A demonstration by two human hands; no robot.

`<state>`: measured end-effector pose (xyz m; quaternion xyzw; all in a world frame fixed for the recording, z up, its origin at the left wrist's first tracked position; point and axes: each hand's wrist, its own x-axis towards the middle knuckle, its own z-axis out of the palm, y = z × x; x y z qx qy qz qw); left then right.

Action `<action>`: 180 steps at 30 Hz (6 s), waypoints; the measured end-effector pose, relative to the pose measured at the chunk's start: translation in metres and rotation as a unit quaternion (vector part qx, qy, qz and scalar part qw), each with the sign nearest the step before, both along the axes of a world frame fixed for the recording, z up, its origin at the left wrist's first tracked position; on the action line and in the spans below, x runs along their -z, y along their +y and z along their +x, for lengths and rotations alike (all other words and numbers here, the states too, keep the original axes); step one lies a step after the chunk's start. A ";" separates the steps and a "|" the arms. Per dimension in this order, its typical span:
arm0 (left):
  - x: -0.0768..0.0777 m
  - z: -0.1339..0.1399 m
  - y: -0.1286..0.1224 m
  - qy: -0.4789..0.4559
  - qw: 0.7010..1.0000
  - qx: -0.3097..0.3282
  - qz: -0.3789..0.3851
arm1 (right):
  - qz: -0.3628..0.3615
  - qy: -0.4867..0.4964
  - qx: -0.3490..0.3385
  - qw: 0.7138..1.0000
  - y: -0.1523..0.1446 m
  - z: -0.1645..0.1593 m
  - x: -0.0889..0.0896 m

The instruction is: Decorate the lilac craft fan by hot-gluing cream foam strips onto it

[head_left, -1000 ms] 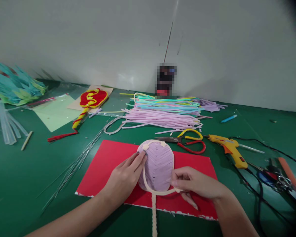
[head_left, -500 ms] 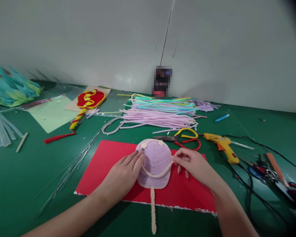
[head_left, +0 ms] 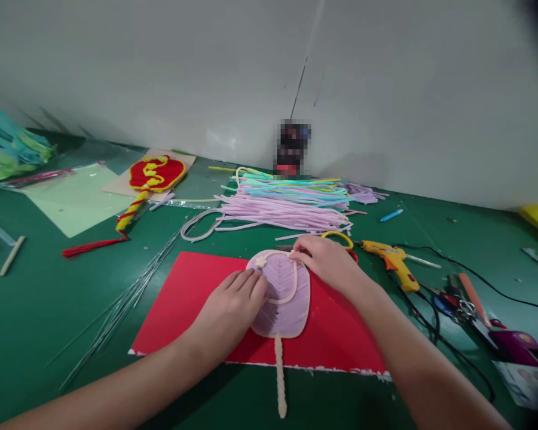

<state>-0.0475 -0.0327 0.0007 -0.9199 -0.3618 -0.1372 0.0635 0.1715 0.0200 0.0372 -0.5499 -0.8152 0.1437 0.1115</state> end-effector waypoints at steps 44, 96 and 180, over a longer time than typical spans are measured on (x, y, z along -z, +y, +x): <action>-0.021 0.032 0.048 -0.327 0.892 -0.131 -0.282 | 0.007 0.209 0.187 0.960 -0.058 -0.014 0.036; -0.022 0.001 -0.022 -0.018 0.996 0.026 0.084 | -0.274 0.663 0.380 0.584 -0.105 -0.018 0.020; -0.007 -0.015 0.035 -0.295 0.867 -0.138 -0.377 | -0.220 0.624 0.273 0.698 -0.131 -0.043 0.035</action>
